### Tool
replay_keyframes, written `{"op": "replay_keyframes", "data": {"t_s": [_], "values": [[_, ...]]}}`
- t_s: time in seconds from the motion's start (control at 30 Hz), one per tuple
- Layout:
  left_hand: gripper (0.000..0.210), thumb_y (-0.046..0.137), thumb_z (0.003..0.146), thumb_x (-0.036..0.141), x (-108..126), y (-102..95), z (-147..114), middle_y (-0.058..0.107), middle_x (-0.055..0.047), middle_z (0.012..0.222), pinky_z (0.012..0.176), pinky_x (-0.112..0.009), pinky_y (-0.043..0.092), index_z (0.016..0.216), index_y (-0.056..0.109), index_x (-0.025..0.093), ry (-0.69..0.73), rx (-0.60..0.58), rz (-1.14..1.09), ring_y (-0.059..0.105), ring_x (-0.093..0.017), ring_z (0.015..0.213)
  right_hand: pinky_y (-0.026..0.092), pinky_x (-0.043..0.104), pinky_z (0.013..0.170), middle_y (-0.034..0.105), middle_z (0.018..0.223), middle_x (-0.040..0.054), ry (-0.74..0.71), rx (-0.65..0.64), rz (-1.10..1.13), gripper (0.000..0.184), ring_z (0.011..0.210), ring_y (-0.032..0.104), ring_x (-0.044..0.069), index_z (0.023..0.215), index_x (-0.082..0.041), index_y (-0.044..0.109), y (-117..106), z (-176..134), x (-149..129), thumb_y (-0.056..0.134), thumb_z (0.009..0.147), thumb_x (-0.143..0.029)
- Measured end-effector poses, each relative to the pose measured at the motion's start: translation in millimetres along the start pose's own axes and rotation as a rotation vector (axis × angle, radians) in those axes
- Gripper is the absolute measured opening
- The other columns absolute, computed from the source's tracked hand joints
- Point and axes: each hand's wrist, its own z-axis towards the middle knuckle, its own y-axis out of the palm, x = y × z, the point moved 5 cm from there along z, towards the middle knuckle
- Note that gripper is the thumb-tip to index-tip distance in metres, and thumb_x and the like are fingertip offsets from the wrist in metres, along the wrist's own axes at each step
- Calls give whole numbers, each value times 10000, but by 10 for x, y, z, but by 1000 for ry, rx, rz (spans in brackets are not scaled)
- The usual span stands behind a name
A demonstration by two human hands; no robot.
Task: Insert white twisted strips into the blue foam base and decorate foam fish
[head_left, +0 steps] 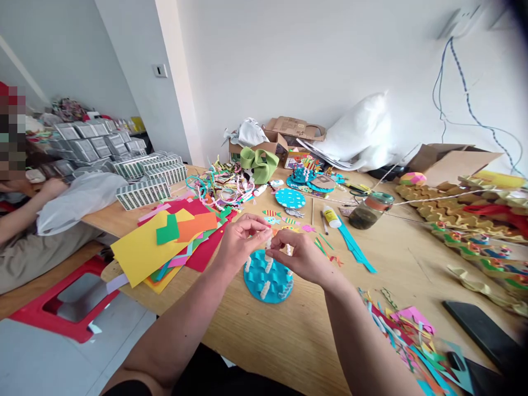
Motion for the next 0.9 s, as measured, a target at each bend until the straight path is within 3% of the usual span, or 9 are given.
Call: {"op": "replay_keyframes", "data": {"t_s": [0.1, 0.23, 0.4, 0.5, 0.6, 0.9], "values": [[120, 720, 702, 277, 21, 26, 53, 627, -49, 895, 780, -275, 490, 745, 698, 167, -12, -5, 8, 596, -168, 913, 440, 256, 635, 634, 754, 26, 11, 2, -22, 94, 685, 562, 130, 736, -171, 598, -63, 33, 13, 604, 784, -251], [327, 670, 747, 386, -99, -62, 151, 673, -74, 961, 737, -274, 496, 988, 675, 166, -100, 62, 35, 614, -167, 867, 426, 262, 642, 634, 712, 24, 51, 105, -13, 165, 673, 558, 136, 704, -169, 603, -298, 89, 181, 599, 789, -310], [335, 666, 733, 392, -691, -229, 271, 707, -82, 899, 752, -295, 499, 951, 674, 137, -228, 3, 106, 643, -190, 866, 371, 256, 550, 582, 635, 12, 216, 285, 141, 270, 583, 486, 119, 678, -160, 570, -460, 116, 810, 638, 737, -415], [300, 668, 728, 358, -1119, -289, 302, 717, -84, 882, 744, -301, 504, 922, 679, 130, -276, -52, 201, 655, -184, 820, 348, 249, 525, 548, 606, -8, 274, 287, 234, 298, 556, 457, 108, 673, -163, 560, -333, 103, 1174, 654, 713, -443], [267, 656, 745, 323, -1389, -256, 322, 722, -90, 892, 766, -311, 508, 924, 686, 127, -264, -148, 290, 659, -185, 827, 364, 250, 544, 562, 626, -9, 296, 221, 289, 301, 578, 473, 112, 679, -160, 574, -146, 86, 1401, 661, 710, -446], [200, 655, 748, 219, -1543, 1, 436, 730, -86, 938, 754, -297, 503, 924, 714, 145, -228, -365, 425, 656, -184, 833, 299, 226, 483, 467, 527, -51, 402, 4, 331, 299, 502, 401, 79, 623, -156, 536, 153, 86, 1590, 669, 701, -413]]}}
